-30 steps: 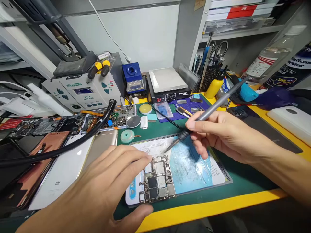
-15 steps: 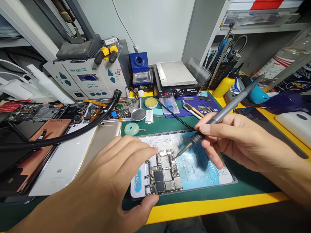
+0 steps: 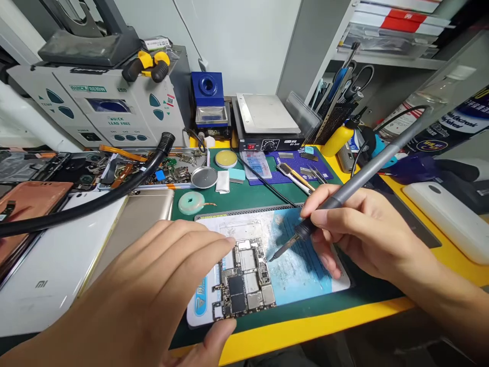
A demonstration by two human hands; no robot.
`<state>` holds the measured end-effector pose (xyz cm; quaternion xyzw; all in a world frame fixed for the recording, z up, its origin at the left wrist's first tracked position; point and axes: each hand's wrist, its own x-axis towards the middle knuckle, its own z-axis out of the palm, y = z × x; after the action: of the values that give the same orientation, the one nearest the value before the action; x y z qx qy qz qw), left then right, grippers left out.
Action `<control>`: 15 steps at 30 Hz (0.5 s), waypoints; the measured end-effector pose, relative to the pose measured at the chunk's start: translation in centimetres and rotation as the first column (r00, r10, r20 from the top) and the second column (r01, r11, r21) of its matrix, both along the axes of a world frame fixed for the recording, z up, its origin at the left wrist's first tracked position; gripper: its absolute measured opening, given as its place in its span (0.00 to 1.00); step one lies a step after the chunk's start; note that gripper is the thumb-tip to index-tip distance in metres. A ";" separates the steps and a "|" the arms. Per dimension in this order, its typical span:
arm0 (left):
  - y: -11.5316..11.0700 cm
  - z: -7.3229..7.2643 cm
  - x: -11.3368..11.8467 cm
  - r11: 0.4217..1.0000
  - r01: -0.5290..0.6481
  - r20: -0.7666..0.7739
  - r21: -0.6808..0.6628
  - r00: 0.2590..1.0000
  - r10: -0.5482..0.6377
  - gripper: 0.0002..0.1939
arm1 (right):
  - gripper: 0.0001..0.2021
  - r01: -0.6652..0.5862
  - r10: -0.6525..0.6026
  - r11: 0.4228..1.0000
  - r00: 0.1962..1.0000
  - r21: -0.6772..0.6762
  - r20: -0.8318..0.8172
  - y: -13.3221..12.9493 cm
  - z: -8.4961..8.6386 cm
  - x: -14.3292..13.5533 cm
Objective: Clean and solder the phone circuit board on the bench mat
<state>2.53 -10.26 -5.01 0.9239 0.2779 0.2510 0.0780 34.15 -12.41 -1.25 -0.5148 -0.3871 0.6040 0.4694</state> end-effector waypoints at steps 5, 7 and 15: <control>0.5 -0.1 -0.3 0.999 0.045 0.011 0.018 0.999 -0.045 0.30 | 0.04 0.050 -0.053 0.997 0.997 0.063 0.057 -0.3 0.1 -0.7; 0.5 -0.1 -0.2 0.998 0.057 0.024 0.033 0.998 -0.058 0.30 | 0.04 0.059 -0.064 0.995 0.996 0.078 0.068 -0.3 0.1 -0.8; 0.5 0.1 0.0 0.997 0.045 -0.021 0.059 0.999 -0.044 0.28 | 0.04 0.082 -0.089 0.993 0.992 0.085 0.090 -0.3 -0.1 -0.9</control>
<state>2.52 -9.81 -4.87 0.9343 0.2505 0.2481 0.0532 33.23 -12.71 -1.39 -0.5392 -0.4103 0.5424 0.4967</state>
